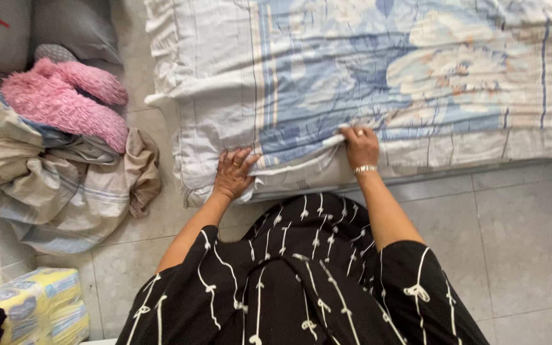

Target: The person smooths and tucks a bedsheet over a mattress by hand, then fluffs and arranges pillows and a bolster onto the bed.

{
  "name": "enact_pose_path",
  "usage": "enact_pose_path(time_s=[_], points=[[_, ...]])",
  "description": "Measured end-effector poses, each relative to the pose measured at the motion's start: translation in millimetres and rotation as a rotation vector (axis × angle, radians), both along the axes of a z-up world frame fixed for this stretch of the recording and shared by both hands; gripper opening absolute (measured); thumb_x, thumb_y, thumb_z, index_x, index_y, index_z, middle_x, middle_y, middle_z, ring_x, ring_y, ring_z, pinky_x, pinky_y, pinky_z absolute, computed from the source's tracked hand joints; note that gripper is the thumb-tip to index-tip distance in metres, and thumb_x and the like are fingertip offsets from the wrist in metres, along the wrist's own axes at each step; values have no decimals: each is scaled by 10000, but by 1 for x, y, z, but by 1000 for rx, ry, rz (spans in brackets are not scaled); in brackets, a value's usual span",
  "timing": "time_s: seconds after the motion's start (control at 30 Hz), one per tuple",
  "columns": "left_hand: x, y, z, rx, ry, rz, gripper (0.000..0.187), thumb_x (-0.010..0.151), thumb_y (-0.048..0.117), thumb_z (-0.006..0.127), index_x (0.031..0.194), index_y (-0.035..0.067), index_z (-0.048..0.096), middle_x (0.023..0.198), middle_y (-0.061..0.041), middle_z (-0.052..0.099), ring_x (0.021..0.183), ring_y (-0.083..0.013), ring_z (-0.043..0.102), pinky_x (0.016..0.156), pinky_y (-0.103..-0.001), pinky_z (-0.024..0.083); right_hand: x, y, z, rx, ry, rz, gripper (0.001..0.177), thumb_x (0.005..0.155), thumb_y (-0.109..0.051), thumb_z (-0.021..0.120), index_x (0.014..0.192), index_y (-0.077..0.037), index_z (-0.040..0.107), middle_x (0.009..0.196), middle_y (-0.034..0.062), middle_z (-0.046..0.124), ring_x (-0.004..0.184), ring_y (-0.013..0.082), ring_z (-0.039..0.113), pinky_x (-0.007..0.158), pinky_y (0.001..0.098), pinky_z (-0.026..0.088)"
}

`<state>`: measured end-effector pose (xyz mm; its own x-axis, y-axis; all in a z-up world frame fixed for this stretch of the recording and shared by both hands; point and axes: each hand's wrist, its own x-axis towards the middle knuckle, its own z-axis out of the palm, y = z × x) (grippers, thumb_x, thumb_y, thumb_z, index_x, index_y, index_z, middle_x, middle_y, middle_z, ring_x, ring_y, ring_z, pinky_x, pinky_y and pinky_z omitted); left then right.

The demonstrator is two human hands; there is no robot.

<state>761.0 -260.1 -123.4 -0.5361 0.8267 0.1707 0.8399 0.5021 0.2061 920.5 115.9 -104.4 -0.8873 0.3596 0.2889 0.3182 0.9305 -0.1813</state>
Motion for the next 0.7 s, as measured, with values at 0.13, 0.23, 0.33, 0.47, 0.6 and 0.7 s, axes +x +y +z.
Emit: enact_pose_path(time_s=[0.13, 0.23, 0.33, 0.47, 0.6, 0.7], points=[[1, 2, 16, 103, 39, -26, 630, 753, 280, 750, 1362, 252, 592, 1402, -47, 539, 1275, -291, 493, 1086, -519, 364, -2, 12, -1, -36, -22, 42, 166, 892, -137, 729, 1042, -209, 734, 1013, 21, 729, 945, 278, 642, 831, 434, 518], [12, -12, 28, 147, 172, -2, 421, 919, 115, 659, 1306, 282, 662, 1441, 60, 615, 1271, -200, 566, 1021, -405, 433, 28, 19, 3, -137, -136, 167, 262, 871, -68, 704, 1082, -219, 739, 1031, 41, 712, 967, 293, 637, 867, 433, 527], [38, -43, 47, 103, 191, -168, 433, 881, 71, 594, 1263, 238, 708, 1302, -6, 678, 1063, -222, 595, 875, -386, 491, 63, 1, 16, -252, -361, 139, 228, 746, -111, 772, 947, -209, 729, 982, 56, 683, 941, 310, 629, 838, 442, 524], [44, -55, 51, -57, -1, -90, 466, 922, 94, 603, 1322, 310, 706, 1031, -16, 657, 964, -247, 631, 838, -403, 540, 76, -12, 22, -181, -233, 166, 242, 756, -100, 780, 963, -207, 714, 945, 76, 641, 987, 331, 620, 869, 442, 519], [19, -41, 56, -262, -258, -150, 421, 930, 103, 580, 1290, 299, 675, 1103, -73, 676, 1016, -303, 672, 805, -444, 561, 87, -13, 8, -280, -159, 142, 305, 753, -69, 755, 1021, -198, 684, 982, 94, 608, 995, 340, 603, 875, 446, 505], [1, -8, 67, -680, -412, -209, 496, 904, 140, 626, 1371, 304, 594, 1172, -72, 692, 1085, -306, 675, 833, -459, 564, 94, -24, -14, -323, -38, 104, 435, 765, -22, 702, 1146, -231, 681, 1086, 95, 613, 1083, 334, 596, 966, 438, 505]])
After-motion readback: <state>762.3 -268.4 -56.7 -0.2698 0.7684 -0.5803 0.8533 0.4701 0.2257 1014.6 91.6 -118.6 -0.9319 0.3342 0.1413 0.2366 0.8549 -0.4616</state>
